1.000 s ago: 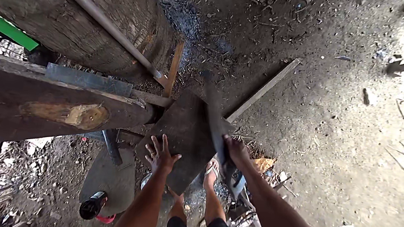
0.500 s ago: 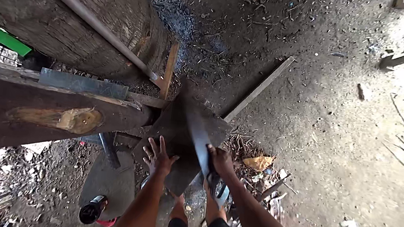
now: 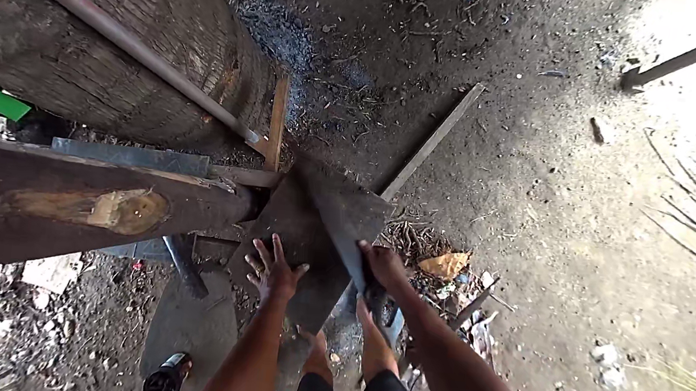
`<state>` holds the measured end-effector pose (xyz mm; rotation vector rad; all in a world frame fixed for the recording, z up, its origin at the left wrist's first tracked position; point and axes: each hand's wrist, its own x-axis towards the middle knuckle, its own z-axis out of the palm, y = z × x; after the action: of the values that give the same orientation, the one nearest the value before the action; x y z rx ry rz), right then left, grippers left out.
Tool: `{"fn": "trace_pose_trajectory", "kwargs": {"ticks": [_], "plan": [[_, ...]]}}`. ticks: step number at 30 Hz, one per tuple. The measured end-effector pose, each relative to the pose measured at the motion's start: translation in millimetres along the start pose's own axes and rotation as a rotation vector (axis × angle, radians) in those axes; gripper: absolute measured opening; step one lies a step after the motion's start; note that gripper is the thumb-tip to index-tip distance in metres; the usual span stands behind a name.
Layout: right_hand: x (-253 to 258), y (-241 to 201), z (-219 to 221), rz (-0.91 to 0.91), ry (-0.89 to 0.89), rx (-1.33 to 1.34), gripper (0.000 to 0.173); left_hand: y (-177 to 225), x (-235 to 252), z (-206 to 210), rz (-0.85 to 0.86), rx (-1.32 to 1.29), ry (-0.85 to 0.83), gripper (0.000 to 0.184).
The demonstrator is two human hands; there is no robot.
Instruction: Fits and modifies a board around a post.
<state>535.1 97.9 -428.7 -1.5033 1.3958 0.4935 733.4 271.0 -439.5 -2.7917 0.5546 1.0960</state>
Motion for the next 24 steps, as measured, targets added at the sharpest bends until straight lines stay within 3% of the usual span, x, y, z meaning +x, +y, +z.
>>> {"fn": "trace_pose_trajectory", "kwargs": {"ticks": [4, 9, 14, 18, 20, 24], "plan": [[-16, 29, 20, 0.043, 0.129, 0.119, 0.069, -4, 0, 3, 0.012, -0.009, -0.005, 0.122], [-24, 24, 25, -0.007, 0.027, -0.106, 0.075, -13, -2, 9, 0.056, -0.068, 0.055, 0.119], [-36, 50, 24, 0.067, 0.186, 0.167, 0.072, -30, -7, 23, 0.128, -0.073, 0.100, 0.115], [-52, 33, 33, -0.015, 0.033, -0.121, 0.073, -40, -7, 19, 0.174, -0.110, 0.086, 0.099], [-47, 51, 33, 0.014, 0.080, -0.077, 0.073, -61, -16, 22, 0.145, -0.145, 0.107, 0.089], [-53, 77, 54, 0.108, 0.300, 0.217, 0.072, -101, -56, 50, -0.068, -0.451, 0.207, 0.092]]}}
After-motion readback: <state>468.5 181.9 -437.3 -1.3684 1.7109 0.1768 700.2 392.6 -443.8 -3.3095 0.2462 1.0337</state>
